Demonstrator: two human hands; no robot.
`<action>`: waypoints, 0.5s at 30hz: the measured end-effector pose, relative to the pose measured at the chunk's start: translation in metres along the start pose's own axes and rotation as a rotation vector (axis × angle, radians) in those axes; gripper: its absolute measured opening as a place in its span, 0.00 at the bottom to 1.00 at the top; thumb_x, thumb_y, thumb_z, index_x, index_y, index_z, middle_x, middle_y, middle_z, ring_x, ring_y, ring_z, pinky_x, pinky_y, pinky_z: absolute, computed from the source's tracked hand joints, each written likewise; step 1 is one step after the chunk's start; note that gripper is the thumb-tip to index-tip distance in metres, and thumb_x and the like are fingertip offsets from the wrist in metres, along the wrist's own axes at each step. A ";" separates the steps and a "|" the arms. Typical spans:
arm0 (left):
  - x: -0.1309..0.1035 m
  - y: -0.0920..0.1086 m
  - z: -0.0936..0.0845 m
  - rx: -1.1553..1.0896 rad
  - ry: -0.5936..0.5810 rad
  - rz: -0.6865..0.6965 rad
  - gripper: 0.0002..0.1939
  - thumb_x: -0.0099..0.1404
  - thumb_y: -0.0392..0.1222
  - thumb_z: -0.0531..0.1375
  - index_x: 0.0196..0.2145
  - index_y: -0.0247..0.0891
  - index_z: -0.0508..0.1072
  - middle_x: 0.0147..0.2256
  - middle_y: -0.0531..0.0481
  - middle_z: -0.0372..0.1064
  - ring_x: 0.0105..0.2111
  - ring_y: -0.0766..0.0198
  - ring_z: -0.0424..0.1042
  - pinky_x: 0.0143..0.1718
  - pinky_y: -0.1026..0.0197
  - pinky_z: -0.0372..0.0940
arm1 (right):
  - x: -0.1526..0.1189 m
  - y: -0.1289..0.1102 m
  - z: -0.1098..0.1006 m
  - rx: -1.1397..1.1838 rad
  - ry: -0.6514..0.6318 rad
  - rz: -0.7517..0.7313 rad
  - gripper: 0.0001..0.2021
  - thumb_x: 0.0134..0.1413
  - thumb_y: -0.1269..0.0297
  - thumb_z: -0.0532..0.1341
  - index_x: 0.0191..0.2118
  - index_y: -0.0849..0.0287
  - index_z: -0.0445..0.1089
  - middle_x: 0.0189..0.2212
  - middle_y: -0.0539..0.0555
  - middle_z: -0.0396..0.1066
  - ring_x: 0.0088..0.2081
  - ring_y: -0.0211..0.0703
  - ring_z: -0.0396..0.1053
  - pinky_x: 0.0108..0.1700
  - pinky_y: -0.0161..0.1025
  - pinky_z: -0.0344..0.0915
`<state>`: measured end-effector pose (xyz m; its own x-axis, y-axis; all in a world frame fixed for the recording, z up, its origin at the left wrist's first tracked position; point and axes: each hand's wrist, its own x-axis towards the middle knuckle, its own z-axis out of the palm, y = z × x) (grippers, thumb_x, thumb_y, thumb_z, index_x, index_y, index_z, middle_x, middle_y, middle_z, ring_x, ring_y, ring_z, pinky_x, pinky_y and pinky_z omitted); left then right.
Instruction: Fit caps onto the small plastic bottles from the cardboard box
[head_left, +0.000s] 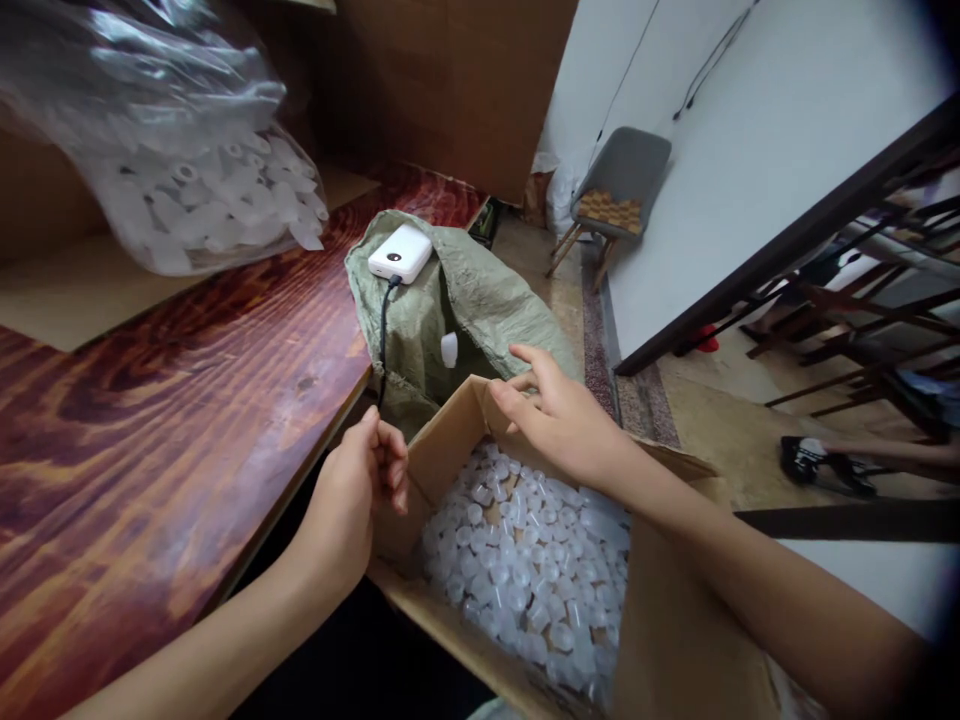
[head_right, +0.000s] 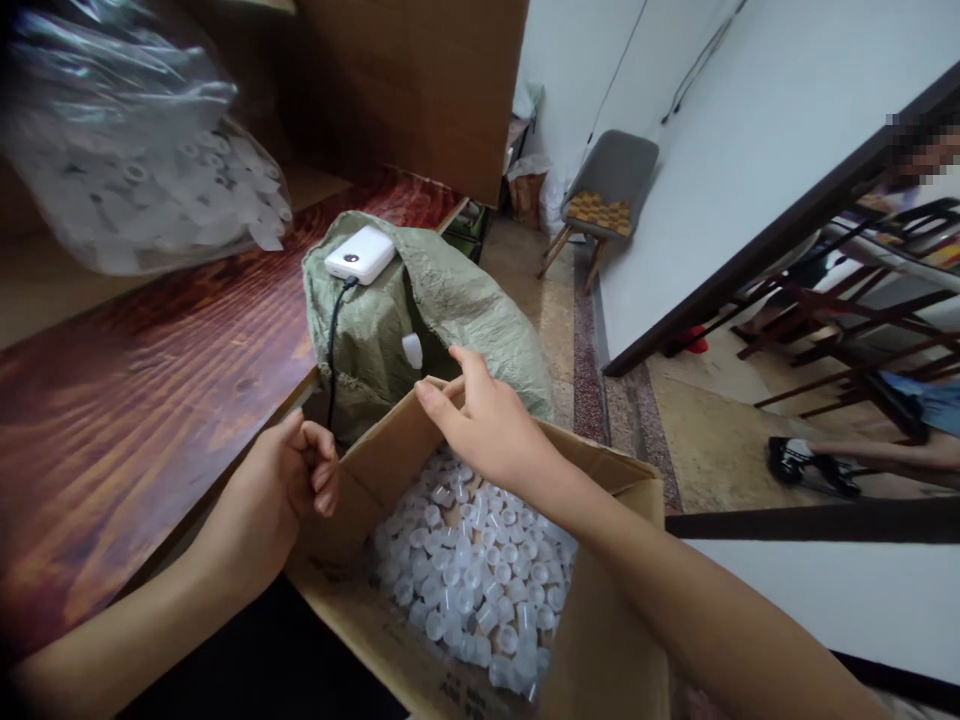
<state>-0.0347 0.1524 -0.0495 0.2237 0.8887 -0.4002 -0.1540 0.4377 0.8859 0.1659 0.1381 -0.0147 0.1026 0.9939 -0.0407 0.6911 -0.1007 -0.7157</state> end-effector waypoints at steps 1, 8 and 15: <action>-0.001 -0.001 0.000 0.091 -0.017 0.048 0.20 0.66 0.53 0.50 0.22 0.39 0.63 0.15 0.57 0.55 0.16 0.68 0.57 0.20 0.66 0.55 | 0.000 0.001 0.000 0.006 0.008 -0.015 0.29 0.62 0.48 0.53 0.62 0.61 0.52 0.45 0.60 0.72 0.39 0.47 0.73 0.42 0.47 0.66; -0.010 -0.011 0.015 0.735 -0.383 0.297 0.14 0.66 0.50 0.54 0.27 0.41 0.70 0.24 0.53 0.66 0.27 0.63 0.65 0.29 0.64 0.57 | -0.016 -0.015 0.002 0.042 0.038 -0.148 0.16 0.62 0.57 0.55 0.50 0.61 0.64 0.37 0.54 0.74 0.35 0.41 0.71 0.38 0.40 0.66; 0.015 -0.046 0.069 0.421 -0.544 0.200 0.08 0.59 0.40 0.65 0.37 0.37 0.74 0.38 0.48 0.72 0.39 0.58 0.71 0.44 0.54 0.65 | -0.018 -0.030 0.005 -0.005 0.064 -0.263 0.14 0.63 0.57 0.54 0.47 0.60 0.67 0.40 0.52 0.73 0.41 0.41 0.70 0.39 0.36 0.63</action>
<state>0.0417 0.1363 -0.0800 0.6951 0.7042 -0.1444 0.1182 0.0862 0.9892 0.1396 0.1232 0.0039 -0.0360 0.9811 0.1903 0.7038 0.1600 -0.6921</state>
